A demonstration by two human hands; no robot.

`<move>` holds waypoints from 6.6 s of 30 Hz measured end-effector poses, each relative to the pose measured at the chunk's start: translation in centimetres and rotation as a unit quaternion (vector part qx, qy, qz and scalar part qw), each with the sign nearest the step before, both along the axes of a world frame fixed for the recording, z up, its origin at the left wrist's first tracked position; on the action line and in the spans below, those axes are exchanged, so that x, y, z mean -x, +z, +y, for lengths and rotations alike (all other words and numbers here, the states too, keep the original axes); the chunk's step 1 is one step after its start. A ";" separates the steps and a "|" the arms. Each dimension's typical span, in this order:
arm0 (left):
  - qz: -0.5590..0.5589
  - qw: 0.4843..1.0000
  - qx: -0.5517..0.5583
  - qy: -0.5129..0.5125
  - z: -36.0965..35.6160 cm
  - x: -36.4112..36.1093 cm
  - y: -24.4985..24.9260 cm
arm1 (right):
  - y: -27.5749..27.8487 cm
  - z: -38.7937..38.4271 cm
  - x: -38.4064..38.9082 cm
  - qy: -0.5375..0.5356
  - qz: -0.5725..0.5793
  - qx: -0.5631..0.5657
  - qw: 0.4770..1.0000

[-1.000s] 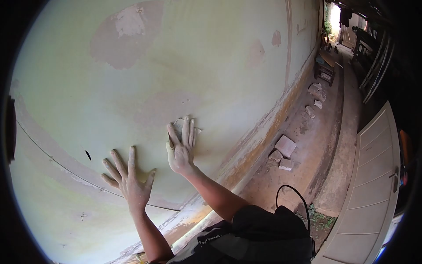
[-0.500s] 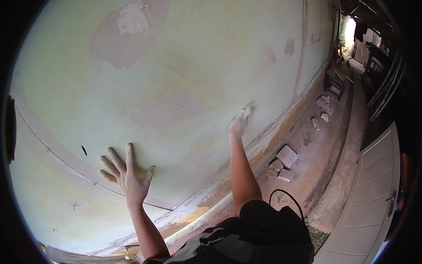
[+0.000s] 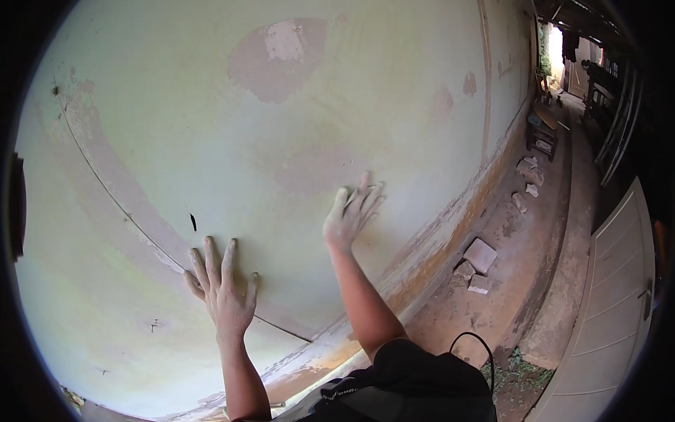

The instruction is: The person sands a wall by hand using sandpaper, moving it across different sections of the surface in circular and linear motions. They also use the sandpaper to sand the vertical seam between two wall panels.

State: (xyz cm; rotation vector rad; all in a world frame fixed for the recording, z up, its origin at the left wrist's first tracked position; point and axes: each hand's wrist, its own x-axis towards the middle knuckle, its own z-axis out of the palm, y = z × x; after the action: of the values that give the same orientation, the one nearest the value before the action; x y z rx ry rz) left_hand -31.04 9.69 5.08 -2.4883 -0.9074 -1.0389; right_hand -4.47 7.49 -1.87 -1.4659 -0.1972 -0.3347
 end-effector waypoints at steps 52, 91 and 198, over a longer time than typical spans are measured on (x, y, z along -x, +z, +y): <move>-0.031 0.993 -0.111 0.038 3.6 0.8 -2.9 | -3.1 -2.9 -6.3 0.143 -0.052 -0.092 0.984; -0.048 0.993 -0.109 0.029 2.3 -2.5 -6.2 | -5.9 -1.1 -3.5 0.096 0.021 -0.182 0.978; 0.038 0.991 0.115 0.049 -2.3 -7.9 -7.1 | -5.3 -3.1 -10.0 0.061 -0.095 0.004 0.994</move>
State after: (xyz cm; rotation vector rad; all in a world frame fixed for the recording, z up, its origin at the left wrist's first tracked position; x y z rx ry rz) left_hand -23.12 7.43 -1.98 -2.6154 -1.1710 -0.8452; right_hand 5.56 4.37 -7.19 -1.4226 -0.4389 -0.3744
